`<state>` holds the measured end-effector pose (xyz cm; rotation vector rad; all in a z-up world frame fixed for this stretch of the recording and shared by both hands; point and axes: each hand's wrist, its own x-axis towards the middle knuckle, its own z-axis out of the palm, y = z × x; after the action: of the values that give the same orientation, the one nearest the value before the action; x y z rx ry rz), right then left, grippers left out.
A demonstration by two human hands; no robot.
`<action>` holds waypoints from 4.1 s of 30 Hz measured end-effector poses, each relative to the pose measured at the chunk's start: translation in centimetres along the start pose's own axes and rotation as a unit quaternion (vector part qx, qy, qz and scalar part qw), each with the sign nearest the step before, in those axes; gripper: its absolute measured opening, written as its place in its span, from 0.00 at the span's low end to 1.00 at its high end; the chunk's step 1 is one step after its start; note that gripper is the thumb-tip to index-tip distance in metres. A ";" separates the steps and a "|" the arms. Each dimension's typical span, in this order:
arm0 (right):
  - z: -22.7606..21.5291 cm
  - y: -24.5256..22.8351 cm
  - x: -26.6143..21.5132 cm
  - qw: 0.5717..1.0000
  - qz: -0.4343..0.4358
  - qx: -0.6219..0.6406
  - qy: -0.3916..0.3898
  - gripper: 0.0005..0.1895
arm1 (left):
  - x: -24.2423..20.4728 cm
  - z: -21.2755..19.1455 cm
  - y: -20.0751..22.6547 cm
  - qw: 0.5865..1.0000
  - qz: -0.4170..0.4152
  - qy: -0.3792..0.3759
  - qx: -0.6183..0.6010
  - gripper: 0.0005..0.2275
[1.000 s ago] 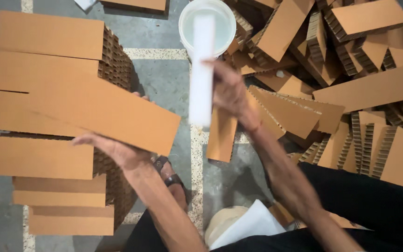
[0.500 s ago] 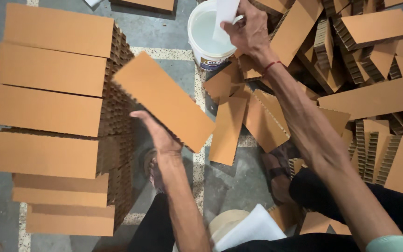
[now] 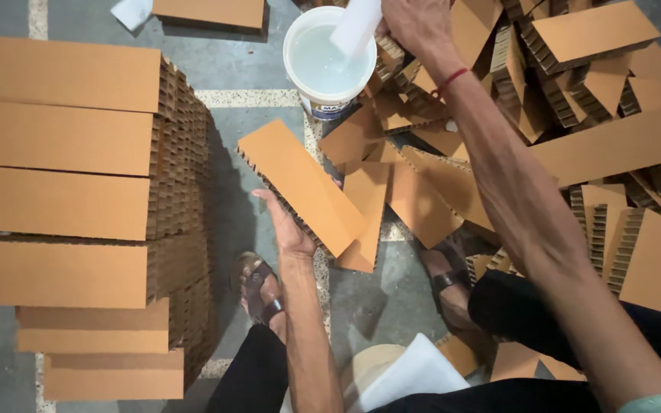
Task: The person repeatedly picks up corrugated cardboard pieces, applies a white liquid from a bucket using a foam roller, and stacks the treated pieces. The person handles the cardboard one at a time, rolling the liquid onto the surface before placing each piece onto a growing stack.
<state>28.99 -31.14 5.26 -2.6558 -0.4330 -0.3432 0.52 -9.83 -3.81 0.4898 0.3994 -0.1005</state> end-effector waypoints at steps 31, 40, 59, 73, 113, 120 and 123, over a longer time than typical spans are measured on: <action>-6.8 -11.6 -16.2 0.859 0.057 0.502 0.084 0.19 | -2.1 5.1 -0.4 0.986 -0.001 -0.090 0.138 0.42; -10.1 -13.3 -17.0 0.887 0.033 0.426 0.174 0.11 | -4.2 7.5 0.0 0.974 0.052 -0.104 0.193 0.34; -11.7 -10.9 -18.9 0.860 -0.187 0.469 -0.068 0.14 | -3.6 6.0 0.6 0.976 0.048 -0.090 0.195 0.34; -11.3 -10.1 -15.8 0.920 0.013 0.383 0.085 0.10 | -4.2 8.1 0.9 0.980 0.014 -0.113 0.164 0.37; -12.2 -15.4 -18.4 0.852 0.147 0.474 0.166 0.08 | -4.4 8.4 -0.2 0.927 0.106 -0.081 0.351 0.34; -10.4 -12.2 -18.6 0.880 0.105 0.443 0.139 0.09 | -3.7 7.6 0.0 0.914 0.098 -0.086 0.384 0.35; -10.3 -11.3 -18.4 0.858 -0.005 0.499 0.121 0.11 | -3.7 7.4 -0.1 0.916 0.088 -0.089 0.381 0.36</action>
<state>6.35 -30.56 12.88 -1.5697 -0.3919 -0.3261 -0.33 -13.39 3.58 1.2775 0.1182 -0.1236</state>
